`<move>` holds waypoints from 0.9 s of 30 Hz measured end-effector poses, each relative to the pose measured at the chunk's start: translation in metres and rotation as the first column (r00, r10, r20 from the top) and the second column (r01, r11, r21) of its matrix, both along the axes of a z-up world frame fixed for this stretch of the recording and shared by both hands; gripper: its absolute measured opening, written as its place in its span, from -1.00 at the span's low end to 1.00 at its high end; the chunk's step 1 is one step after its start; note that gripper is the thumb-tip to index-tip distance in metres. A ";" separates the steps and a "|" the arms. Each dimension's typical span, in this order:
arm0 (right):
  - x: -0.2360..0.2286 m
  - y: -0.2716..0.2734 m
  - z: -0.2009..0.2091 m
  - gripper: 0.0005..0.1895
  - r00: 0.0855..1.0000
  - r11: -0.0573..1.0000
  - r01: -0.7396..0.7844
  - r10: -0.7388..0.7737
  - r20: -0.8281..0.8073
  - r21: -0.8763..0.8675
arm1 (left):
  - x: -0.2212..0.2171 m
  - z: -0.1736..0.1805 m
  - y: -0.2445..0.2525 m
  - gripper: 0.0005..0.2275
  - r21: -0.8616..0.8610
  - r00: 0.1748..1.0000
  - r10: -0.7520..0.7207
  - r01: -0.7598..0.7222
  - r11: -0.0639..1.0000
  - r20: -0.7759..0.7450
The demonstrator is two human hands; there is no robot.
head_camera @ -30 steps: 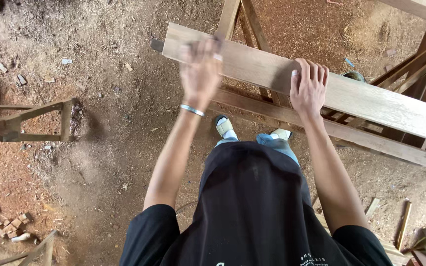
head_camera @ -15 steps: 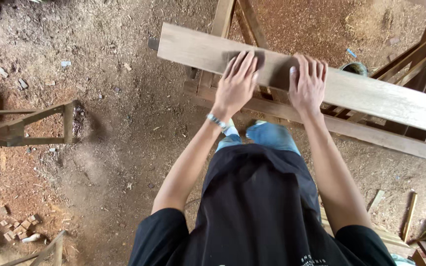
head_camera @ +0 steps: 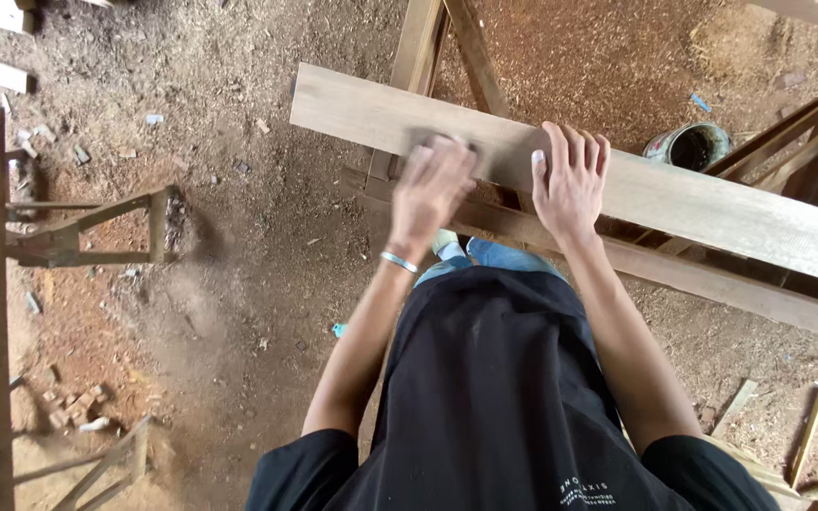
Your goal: The person is sanding a long piece of wood with a piece of sandpaper held by hand, rubbing it back and forth along the surface.
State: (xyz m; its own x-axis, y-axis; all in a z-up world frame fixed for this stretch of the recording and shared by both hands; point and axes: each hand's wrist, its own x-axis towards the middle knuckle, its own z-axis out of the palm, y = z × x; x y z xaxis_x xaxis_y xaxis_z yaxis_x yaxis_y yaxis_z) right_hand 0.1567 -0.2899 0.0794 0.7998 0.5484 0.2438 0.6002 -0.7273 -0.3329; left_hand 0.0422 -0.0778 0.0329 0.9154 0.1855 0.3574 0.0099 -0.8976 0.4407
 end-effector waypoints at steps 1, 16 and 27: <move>-0.002 -0.002 0.003 -0.60 1.000 1.000 -0.007 0.007 -0.020 0.012 | -0.002 0.009 -0.012 -0.60 0.012 0.998 -0.067 0.067 0.998 0.013; 0.004 -0.011 0.001 -0.55 0.994 0.998 -0.050 0.053 -0.091 0.030 | -0.009 0.025 0.063 -0.69 0.072 0.984 0.175 -0.177 0.982 0.031; 0.007 -0.006 -0.011 -0.57 0.997 0.999 -0.023 0.021 -0.074 -0.027 | 0.018 0.011 -0.016 -0.61 0.156 0.937 -0.336 0.319 0.935 0.093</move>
